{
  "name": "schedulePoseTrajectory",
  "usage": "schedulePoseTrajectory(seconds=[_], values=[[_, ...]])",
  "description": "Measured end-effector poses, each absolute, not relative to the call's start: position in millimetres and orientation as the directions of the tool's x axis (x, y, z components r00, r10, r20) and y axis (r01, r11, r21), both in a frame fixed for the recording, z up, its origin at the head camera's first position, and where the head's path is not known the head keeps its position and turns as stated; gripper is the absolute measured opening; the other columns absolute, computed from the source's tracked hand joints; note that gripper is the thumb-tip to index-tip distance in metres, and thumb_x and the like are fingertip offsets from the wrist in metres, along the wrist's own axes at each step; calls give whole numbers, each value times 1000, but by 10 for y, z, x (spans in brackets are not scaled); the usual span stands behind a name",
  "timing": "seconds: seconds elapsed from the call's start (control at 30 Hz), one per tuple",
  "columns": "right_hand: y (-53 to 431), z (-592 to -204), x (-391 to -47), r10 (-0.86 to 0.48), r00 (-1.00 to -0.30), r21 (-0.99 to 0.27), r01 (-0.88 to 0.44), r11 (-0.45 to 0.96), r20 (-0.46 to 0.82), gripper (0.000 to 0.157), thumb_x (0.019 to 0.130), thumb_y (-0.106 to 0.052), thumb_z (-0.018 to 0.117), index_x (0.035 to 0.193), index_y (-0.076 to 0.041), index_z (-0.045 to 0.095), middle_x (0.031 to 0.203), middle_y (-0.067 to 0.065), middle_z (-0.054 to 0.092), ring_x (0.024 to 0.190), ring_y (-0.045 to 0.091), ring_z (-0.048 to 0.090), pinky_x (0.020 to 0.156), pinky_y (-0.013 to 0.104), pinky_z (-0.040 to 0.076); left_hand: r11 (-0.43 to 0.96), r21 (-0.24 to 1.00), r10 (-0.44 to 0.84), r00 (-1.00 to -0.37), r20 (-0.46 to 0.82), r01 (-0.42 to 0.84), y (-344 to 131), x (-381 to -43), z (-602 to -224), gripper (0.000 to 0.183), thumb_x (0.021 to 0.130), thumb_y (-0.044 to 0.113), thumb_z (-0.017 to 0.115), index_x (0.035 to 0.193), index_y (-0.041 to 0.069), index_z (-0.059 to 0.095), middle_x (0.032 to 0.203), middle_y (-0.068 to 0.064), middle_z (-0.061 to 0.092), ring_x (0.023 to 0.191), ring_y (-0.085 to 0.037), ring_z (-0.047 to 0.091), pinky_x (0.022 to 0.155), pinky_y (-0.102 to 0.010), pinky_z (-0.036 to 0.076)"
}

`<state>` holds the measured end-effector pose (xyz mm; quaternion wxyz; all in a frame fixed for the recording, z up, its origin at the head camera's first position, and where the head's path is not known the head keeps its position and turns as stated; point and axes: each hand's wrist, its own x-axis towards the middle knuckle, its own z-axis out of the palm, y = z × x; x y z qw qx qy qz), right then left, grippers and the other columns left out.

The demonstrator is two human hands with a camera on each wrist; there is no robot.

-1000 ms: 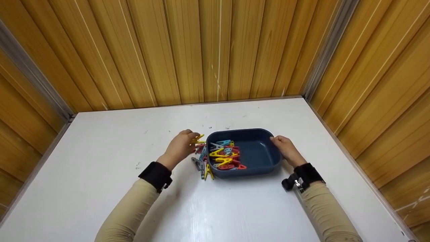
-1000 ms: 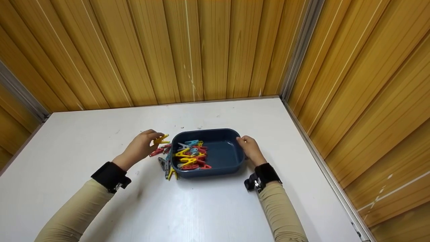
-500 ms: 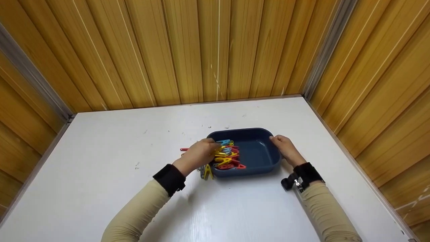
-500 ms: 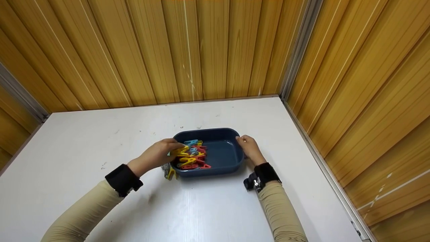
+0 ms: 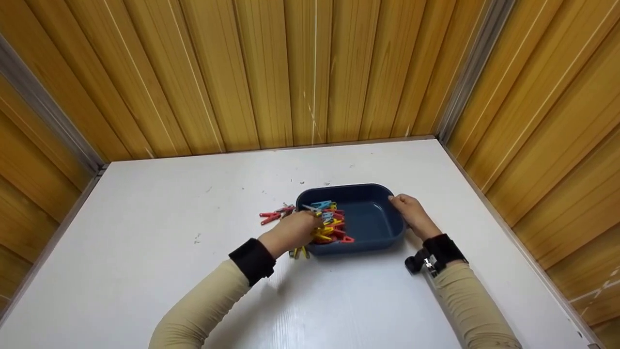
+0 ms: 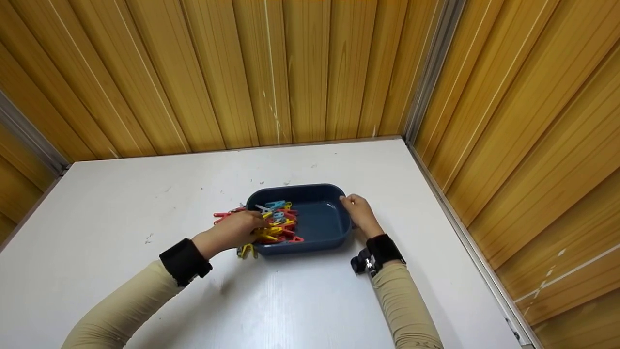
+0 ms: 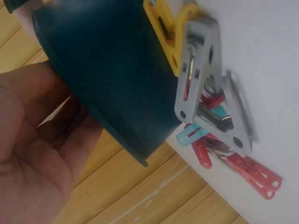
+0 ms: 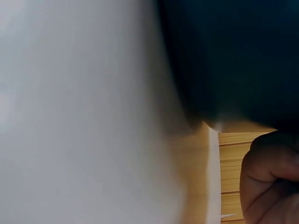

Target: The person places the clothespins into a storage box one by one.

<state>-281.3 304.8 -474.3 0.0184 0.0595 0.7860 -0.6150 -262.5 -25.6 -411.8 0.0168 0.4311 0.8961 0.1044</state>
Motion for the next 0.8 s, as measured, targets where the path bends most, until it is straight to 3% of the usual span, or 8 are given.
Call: schedulePoseTrajectory(seconds=[0.2, 0.43, 0.8], values=[[3038, -4757, -2831, 62, -992, -964, 124, 236, -113, 31, 107, -28, 51, 79, -14, 50, 62, -12, 40, 52, 2, 40, 46, 17, 34, 618, 260, 764, -644, 24, 742, -246, -2646, -4130, 20, 93, -4, 66, 110, 1, 76, 106, -14, 77, 94, -26, 71, 92, -40, 60], [3035, -4739, -2833, 61, -991, -966, 129, 225, -118, 29, 106, -27, 51, 79, -16, 52, 66, -10, 44, 56, 4, 44, 48, 17, 38, 609, 253, 770, -637, 38, 751, -248, -2661, -4154, 17, 92, -2, 68, 107, -1, 75, 104, -14, 77, 93, -26, 70, 91, -40, 60], [3047, -4716, -2805, 66, -992, -963, 124, 240, -112, 31, 106, -29, 52, 79, -16, 50, 61, -12, 40, 50, 1, 39, 46, 17, 33, 608, 260, 774, -633, 17, 751, -253, -2647, -4135, 18, 96, 5, 68, 111, 0, 75, 107, -15, 76, 96, -27, 71, 94, -41, 60]])
